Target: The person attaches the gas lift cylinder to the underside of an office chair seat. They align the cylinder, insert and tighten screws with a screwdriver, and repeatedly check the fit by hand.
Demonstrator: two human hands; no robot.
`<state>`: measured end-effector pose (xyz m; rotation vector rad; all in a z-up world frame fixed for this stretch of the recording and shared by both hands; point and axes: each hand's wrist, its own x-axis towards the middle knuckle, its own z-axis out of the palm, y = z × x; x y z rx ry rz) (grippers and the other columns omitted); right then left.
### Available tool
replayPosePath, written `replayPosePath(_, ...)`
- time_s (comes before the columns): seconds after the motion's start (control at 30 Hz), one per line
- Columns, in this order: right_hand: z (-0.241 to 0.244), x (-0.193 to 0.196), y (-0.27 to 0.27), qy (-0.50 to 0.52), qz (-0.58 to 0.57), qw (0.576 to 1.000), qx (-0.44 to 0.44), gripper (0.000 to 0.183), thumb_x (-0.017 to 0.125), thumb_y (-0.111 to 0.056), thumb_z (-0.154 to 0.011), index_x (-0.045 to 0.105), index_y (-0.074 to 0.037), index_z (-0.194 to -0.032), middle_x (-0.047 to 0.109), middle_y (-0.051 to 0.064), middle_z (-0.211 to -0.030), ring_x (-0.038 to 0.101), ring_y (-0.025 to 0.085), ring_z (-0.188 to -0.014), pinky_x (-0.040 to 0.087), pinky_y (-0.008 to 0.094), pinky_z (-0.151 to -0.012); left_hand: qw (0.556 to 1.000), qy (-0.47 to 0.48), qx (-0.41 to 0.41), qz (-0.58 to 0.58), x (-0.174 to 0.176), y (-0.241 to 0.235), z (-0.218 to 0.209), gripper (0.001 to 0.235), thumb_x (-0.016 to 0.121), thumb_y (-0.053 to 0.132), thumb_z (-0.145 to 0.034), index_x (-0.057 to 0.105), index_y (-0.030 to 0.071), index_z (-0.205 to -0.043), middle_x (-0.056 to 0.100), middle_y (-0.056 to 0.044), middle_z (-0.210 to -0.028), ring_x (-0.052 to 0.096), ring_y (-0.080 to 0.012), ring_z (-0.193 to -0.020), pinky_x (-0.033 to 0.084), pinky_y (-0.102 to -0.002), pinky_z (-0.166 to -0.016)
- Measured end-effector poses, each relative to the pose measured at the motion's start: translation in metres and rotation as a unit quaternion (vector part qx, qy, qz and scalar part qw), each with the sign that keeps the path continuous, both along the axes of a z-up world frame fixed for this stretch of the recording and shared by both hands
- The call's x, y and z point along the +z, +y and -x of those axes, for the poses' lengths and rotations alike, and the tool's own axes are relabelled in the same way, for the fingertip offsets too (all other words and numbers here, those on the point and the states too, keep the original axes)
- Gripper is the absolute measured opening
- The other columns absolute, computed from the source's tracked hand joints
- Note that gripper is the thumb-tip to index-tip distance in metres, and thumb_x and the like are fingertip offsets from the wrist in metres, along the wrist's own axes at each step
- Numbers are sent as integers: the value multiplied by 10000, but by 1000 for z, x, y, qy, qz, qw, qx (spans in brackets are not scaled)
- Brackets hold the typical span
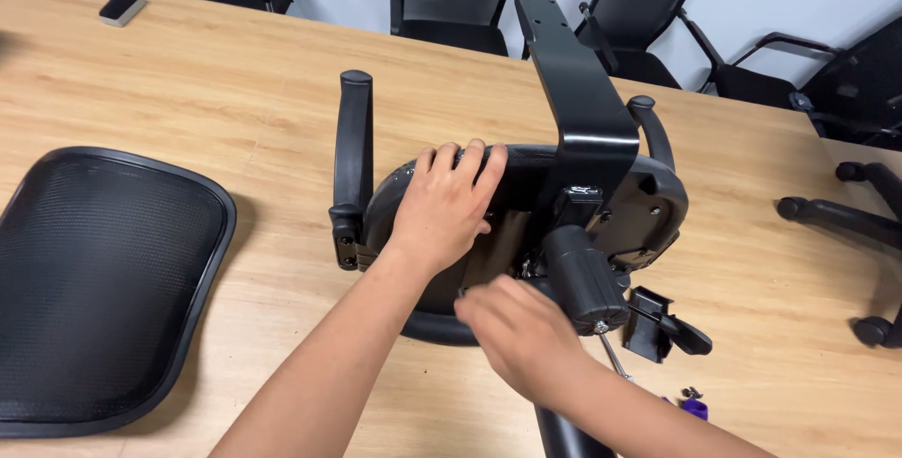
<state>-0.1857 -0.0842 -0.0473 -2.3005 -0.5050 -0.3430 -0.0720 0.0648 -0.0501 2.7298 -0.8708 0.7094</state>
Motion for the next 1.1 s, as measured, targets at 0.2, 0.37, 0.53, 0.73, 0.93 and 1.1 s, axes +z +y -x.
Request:
replayPosePath(0.2, 22, 20, -76, -275, 134, 948, 87, 110, 634, 15, -866, 636, -48, -955, 711, 93, -992, 696, 287, -935, 546, 427, -850, 1000, 1, 5, -2, -1, 2, 1, 1006, 924, 339, -611, 412, 68, -1433, 529, -159, -1337, 542, -360, -1175, 435, -511, -1013)
replayPosePath(0.37, 45, -51, -133, 16, -248, 940, -234, 230, 427, -182, -1143, 504, 26, -1206, 682, 149, -1022, 644, 205, -901, 533, 364, -829, 1000, -20, -6, 7, -5, 1, -1, 1023, 925, 353, -585, 418, 70, -1427, 532, -157, -1321, 542, -358, -1164, 433, -508, -1015)
replayPosePath(0.53, 56, -97, -124, 438, -435, 707, -344, 401, 343, -343, -1108, 528, 8, -1164, 653, 172, -958, 672, 252, -819, 584, 464, -770, 1000, -6, -24, 16, -2, 0, 1, 989, 921, 341, -621, 427, 65, -1432, 533, -158, -1324, 539, -360, -1179, 435, -497, -1015)
replayPosePath(0.73, 53, -28, -59, 622, -457, 538, -339, 488, 283, -361, -1069, 590, 8, -1153, 661, 192, -860, 698, 330, -729, 577, 487, -595, 1000, 7, -5, 23, 0, 1, 3, 989, 918, 342, -615, 424, 64, -1426, 524, -168, -1340, 532, -370, -1181, 428, -517, -1017)
replayPosePath(0.93, 58, -42, -68, 620, -476, 549, -297, 503, 239, -259, -1042, 628, 55, -1103, 686, 192, -809, 703, 294, -665, 594, 412, -556, 1000, 9, 8, -3, 7, -4, 5, 1105, 950, 382, -524, 414, 75, -1440, 510, -165, -1334, 528, -380, -1181, 420, -530, -1013)
replayPosePath(1.1, 60, -48, -71, 622, -507, 533, -267, 546, 259, -316, -1048, 646, 68, -1066, 686, 194, -811, 692, 281, -644, 602, 401, -546, 1000, -6, 21, -10, 1, -7, 3, 1141, 968, 388, -497, 415, 75, -1444, 517, -148, -1328, 530, -361, -1207, 419, -524, -1029)
